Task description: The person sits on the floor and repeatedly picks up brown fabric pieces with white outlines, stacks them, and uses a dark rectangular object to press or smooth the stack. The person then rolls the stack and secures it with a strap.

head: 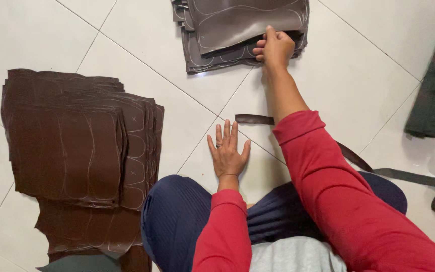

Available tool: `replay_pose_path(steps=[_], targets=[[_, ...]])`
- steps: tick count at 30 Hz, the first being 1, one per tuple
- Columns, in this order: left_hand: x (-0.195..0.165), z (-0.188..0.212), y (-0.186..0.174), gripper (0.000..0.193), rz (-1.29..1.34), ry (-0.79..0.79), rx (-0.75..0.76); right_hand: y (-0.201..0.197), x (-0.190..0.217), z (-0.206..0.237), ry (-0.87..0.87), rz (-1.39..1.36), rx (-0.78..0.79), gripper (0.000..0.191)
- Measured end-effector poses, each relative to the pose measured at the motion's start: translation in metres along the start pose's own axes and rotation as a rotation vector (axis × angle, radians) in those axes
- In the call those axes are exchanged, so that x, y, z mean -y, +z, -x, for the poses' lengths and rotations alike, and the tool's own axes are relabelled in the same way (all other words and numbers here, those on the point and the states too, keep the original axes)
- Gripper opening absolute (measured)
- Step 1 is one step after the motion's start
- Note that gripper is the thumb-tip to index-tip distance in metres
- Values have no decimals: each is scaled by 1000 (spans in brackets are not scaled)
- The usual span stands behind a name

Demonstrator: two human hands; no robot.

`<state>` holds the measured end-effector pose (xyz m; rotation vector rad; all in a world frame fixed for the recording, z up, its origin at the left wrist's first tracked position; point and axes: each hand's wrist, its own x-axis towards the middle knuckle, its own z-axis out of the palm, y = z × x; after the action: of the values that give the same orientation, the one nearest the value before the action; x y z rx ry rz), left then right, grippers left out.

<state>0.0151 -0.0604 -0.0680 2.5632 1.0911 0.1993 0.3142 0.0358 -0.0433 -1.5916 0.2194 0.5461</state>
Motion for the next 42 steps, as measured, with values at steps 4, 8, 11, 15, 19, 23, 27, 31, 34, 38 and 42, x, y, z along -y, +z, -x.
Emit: replay_pose_path(steps=[4,8,11,15,19,23,27,31,34,38,42], targets=[[1,1,3,72,17,-4,-19,2,-5,11,137,-104,-33,33],[1,2,4,72,4,1,-40,16,-20,8,98,-356,55,44],[1,2,5,73,-2,4,-36,29,-20,3,146,-363,69,49],[1,1,7,73,-21,10,-47,42,-2,2,272,-358,63,51],[3,-1,7,72,7,-7,-15,53,22,8,270,-426,104,47],[5,0,8,72,16,3,-49,64,28,3,246,-547,184,41],[6,-1,10,72,16,8,-53,69,22,-9,239,-543,152,32],[6,0,10,75,4,7,-34,69,22,-15,222,-536,163,28],[6,0,9,77,19,3,-22,66,28,-13,152,-553,178,28],[3,-5,0,77,40,8,-11,51,51,18,33,-646,283,26],[-4,-4,-28,73,97,11,-31,-14,41,98,54,-539,381,27]])
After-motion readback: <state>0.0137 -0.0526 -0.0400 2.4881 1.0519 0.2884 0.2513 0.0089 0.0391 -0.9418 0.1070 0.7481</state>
